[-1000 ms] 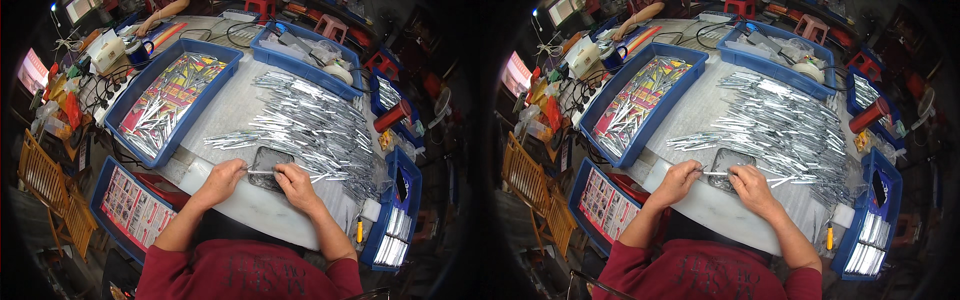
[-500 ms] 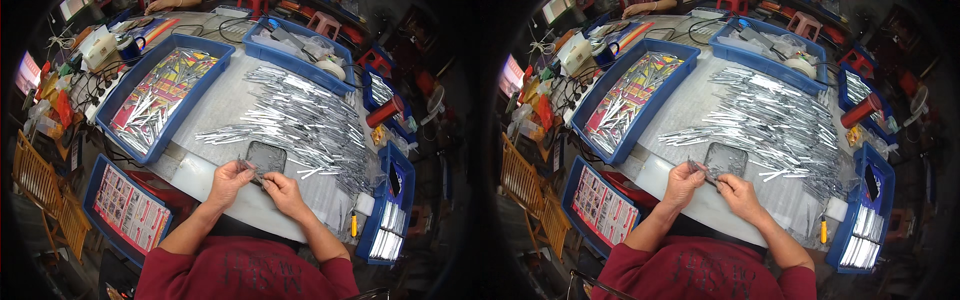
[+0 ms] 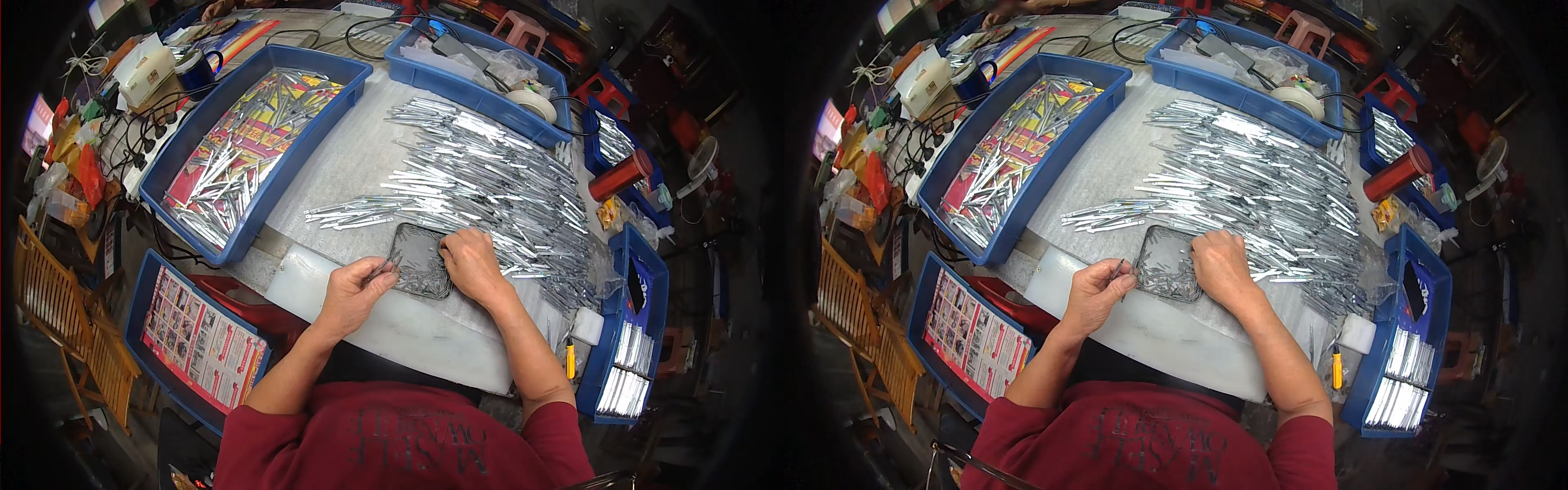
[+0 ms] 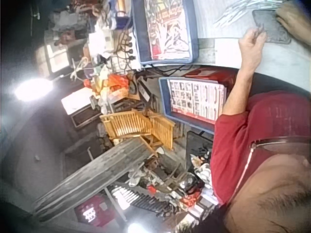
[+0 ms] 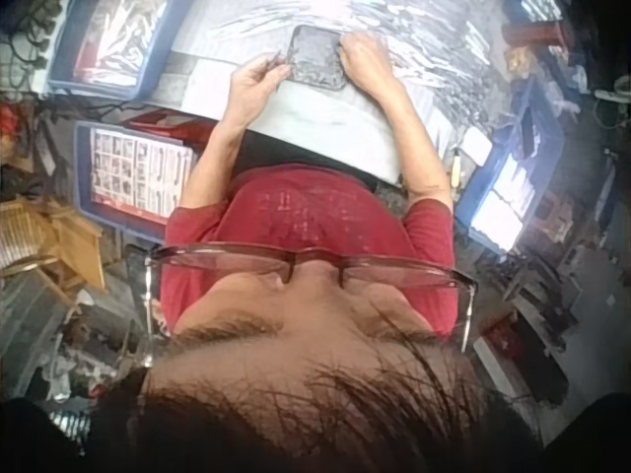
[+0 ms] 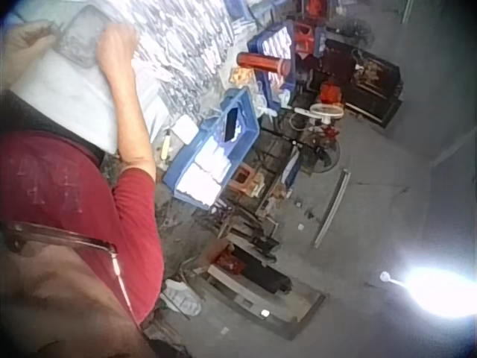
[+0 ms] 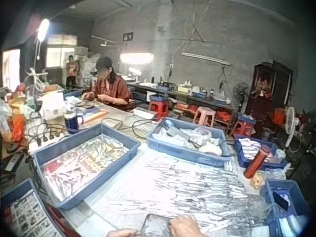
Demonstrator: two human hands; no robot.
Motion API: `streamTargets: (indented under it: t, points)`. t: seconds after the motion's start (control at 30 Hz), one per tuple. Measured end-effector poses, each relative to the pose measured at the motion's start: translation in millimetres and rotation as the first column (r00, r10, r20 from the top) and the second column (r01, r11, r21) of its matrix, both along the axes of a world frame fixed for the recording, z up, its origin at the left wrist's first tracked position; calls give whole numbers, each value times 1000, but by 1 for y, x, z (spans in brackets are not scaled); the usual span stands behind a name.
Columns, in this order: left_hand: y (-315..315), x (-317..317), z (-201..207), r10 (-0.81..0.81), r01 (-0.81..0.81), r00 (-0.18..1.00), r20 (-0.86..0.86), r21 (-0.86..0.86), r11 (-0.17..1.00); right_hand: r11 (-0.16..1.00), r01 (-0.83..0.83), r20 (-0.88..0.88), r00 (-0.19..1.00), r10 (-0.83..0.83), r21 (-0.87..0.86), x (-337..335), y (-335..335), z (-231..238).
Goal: The person picks up small metal strips by hand and sorts them into a small container.
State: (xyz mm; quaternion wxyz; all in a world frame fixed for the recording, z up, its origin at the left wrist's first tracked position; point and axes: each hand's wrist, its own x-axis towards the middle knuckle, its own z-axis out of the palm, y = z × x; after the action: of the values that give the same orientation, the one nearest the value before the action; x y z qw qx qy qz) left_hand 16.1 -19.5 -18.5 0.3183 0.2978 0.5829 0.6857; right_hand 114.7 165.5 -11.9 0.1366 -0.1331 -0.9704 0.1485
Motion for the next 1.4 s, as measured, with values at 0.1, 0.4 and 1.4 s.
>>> streamTargets:
  t: [0.1,0.4,1.4]
  points:
    - [-1,-1,3,-9,9,1000,-11,-50,999,997,-11,116,993,2,78,-6,1,1]
    - [2,-6,-1,-25,22,998,-49,-56,998,985,-130,162,981,111,114,-12,-1,9]
    - [22,0,-3,-94,69,972,-215,-121,990,263,-208,-250,959,-136,-942,-1,-22,16]
